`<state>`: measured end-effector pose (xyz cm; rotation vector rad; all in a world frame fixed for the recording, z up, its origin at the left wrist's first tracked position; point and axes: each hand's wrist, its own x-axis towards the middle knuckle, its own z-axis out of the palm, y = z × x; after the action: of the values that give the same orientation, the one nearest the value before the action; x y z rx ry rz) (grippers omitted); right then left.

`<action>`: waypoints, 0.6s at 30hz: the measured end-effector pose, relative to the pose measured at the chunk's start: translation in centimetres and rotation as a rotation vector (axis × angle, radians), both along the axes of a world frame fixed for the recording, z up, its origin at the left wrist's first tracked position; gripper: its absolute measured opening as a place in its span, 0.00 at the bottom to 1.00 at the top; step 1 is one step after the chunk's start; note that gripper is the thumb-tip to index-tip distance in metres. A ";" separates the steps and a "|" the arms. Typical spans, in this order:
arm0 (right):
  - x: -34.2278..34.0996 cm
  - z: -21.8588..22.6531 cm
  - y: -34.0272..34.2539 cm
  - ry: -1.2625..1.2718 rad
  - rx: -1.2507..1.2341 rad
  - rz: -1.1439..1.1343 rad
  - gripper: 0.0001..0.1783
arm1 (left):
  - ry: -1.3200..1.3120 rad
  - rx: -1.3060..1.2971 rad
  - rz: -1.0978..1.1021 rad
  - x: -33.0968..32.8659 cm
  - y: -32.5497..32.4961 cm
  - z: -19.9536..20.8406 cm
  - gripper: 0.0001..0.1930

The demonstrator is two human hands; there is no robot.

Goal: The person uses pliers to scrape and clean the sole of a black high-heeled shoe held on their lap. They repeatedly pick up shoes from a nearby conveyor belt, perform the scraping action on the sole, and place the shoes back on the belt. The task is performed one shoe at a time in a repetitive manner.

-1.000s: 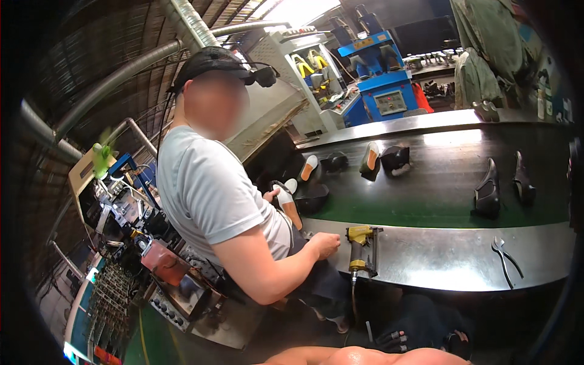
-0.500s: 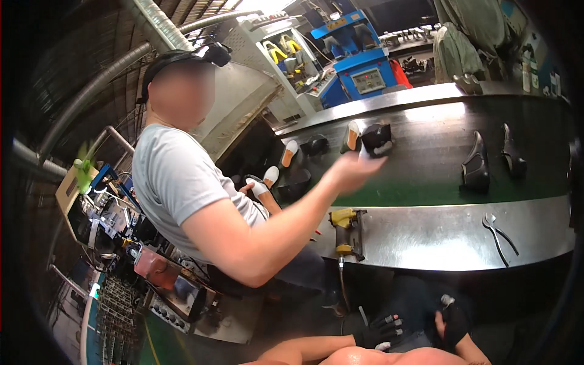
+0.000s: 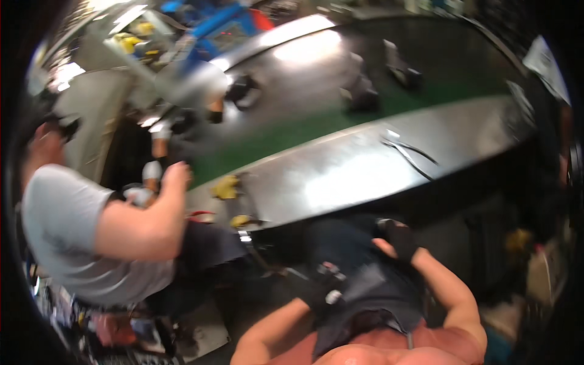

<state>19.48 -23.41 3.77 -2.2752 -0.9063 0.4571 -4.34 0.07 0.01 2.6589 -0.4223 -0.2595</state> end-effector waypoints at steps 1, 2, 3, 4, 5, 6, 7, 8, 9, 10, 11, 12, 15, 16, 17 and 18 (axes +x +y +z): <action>-1.2 -3.9 -1.8 -0.166 -0.215 0.012 0.28 | -0.121 0.040 -0.062 0.2 -0.4 -1.6 0.31; -2.3 -6.4 -3.1 -0.270 -0.298 0.065 0.30 | -0.136 0.006 0.005 -0.7 -0.5 -4.1 0.32; -2.3 -6.4 -3.2 -0.226 -0.254 -0.008 0.30 | -0.165 -0.023 0.041 -0.2 -0.8 -3.7 0.30; -2.2 -6.7 -2.8 -0.149 -0.210 -0.086 0.29 | -0.205 -0.020 0.062 -0.3 -1.0 -3.6 0.28; -2.2 -6.3 -2.2 -0.052 -0.181 -0.153 0.27 | -0.267 0.001 0.049 0.0 -1.0 -3.1 0.28; -2.8 -7.1 -1.9 -0.086 -0.130 -0.190 0.26 | -0.255 -0.014 0.057 0.0 -0.9 -2.7 0.27; -3.0 -7.5 -1.7 -0.099 -0.141 -0.179 0.26 | -0.240 -0.022 0.065 -0.1 -0.8 -2.4 0.27; -3.1 -7.8 -1.8 -0.112 -0.154 -0.163 0.26 | -0.250 -0.024 0.039 -0.2 -1.0 -2.2 0.27; -2.7 -7.8 -1.3 -0.138 -0.145 -0.143 0.26 | -0.276 -0.006 0.017 0.2 -0.4 -1.9 0.26; -2.5 -7.8 -1.3 -0.121 -0.078 -0.135 0.27 | -0.302 0.011 -0.003 0.4 -0.2 -1.7 0.26; -2.4 -7.7 -1.5 -0.107 -0.093 -0.128 0.26 | -0.304 -0.006 0.023 0.5 -0.4 -1.5 0.26; -2.2 -7.6 -1.6 -0.095 -0.106 -0.124 0.26 | -0.308 -0.021 0.045 0.7 -0.5 -1.4 0.26; -2.1 -7.5 -1.4 -0.092 -0.133 -0.116 0.25 | -0.307 -0.029 0.072 0.8 -0.4 -1.0 0.26; -2.1 -7.6 -1.4 -0.097 -0.141 -0.115 0.25 | -0.304 -0.028 0.073 0.9 -0.4 -1.0 0.26; -1.9 -7.6 -1.4 -0.081 -0.132 -0.114 0.25 | -0.314 -0.027 0.074 0.9 -0.4 -1.1 0.26; -1.9 -7.6 -1.6 -0.062 -0.125 -0.112 0.25 | -0.322 -0.029 0.075 0.8 -0.5 -1.3 0.26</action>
<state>17.63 -24.98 -3.79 -2.4518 -0.7948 0.4051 -3.51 -0.44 -1.27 2.6857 -0.4190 0.1999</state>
